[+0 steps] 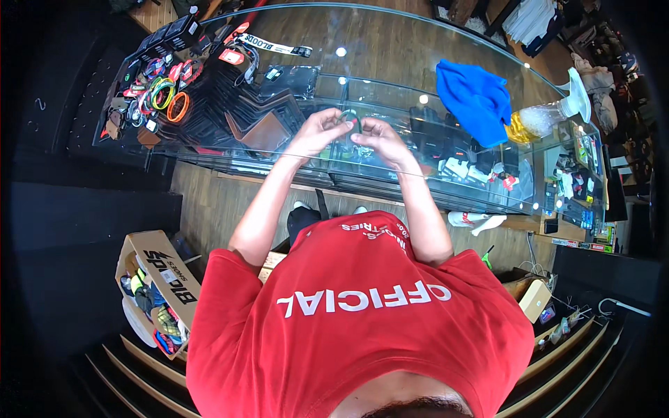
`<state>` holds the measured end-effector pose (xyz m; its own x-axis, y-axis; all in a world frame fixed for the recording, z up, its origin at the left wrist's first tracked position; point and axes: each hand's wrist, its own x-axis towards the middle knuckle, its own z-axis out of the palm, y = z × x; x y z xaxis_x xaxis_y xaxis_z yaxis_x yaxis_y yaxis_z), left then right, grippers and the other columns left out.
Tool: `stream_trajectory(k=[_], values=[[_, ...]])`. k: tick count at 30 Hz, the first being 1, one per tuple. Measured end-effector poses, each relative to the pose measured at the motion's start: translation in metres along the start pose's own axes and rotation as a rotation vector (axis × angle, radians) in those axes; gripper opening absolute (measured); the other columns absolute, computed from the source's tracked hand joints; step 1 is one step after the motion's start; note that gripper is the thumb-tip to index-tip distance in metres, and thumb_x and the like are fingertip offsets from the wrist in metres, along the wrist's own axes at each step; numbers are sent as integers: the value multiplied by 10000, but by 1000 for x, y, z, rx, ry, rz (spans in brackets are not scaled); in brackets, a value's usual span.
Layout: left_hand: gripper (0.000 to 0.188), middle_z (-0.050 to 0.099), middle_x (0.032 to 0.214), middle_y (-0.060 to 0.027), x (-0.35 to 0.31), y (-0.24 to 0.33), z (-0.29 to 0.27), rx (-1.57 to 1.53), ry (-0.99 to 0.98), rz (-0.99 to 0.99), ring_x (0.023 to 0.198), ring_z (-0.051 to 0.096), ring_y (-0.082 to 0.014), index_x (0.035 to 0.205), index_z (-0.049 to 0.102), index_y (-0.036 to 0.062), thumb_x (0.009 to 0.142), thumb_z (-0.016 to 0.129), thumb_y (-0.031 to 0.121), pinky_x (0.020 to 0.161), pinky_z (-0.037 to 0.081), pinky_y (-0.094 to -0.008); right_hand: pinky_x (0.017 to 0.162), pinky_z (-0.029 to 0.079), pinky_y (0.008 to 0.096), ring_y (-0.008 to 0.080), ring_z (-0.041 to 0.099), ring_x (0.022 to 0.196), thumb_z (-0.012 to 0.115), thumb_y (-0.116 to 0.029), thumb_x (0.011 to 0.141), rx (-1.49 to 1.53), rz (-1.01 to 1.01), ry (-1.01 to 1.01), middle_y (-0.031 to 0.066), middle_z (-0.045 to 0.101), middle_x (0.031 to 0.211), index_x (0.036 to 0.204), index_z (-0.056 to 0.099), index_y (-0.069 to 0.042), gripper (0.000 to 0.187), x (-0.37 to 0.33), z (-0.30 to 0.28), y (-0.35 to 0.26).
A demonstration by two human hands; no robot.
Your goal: The person is cleaning and inspecting small merchandise items like patches and accessories on a glass counter using a cloth.
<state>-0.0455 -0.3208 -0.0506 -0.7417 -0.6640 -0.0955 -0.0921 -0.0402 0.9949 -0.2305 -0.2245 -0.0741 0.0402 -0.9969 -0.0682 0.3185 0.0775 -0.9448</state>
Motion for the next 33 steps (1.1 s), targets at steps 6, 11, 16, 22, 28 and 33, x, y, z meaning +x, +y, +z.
stream_trajectory(k=[6,11,16,22,28,33], values=[[330,649,1008,-26,-6,-3,13,-341,-59,66,909,616,-96,1201,574,23,915,701,127,781,489,-256,704,410,231,44,554,806,706,-113,906,287,-30,82,-22,687,964,1107,663,-64,211,7,5,3],[426,643,1042,-23,-7,-12,10,-368,-85,88,927,598,-92,1285,539,14,897,704,78,786,474,-253,694,416,233,56,562,786,712,-126,905,380,-55,179,-8,689,954,1064,670,-65,175,9,13,11],[512,628,1092,-16,-10,-15,21,-415,-85,101,980,581,-77,1340,508,19,886,730,100,783,455,-239,743,471,259,105,612,807,696,-96,916,669,-48,182,20,692,945,1016,673,-64,108,6,25,8],[538,612,1136,-46,-6,-15,32,-413,-38,129,1058,593,-119,1370,478,-12,871,676,-15,974,462,-271,791,505,287,137,644,856,675,-66,928,696,-81,242,33,690,941,1004,658,-68,78,4,20,15],[575,612,1170,-42,3,-20,36,-418,-36,126,1009,593,-81,1393,471,-7,853,668,-35,884,475,-220,746,492,276,124,642,833,656,-129,952,764,-61,278,22,690,925,1019,644,-76,87,7,14,21],[578,616,1153,-40,5,-14,38,-460,-63,90,950,591,-72,1397,476,-7,850,662,-34,826,467,-214,780,498,294,117,646,841,655,-151,958,627,-128,405,13,692,928,1009,650,-91,79,5,22,13]])
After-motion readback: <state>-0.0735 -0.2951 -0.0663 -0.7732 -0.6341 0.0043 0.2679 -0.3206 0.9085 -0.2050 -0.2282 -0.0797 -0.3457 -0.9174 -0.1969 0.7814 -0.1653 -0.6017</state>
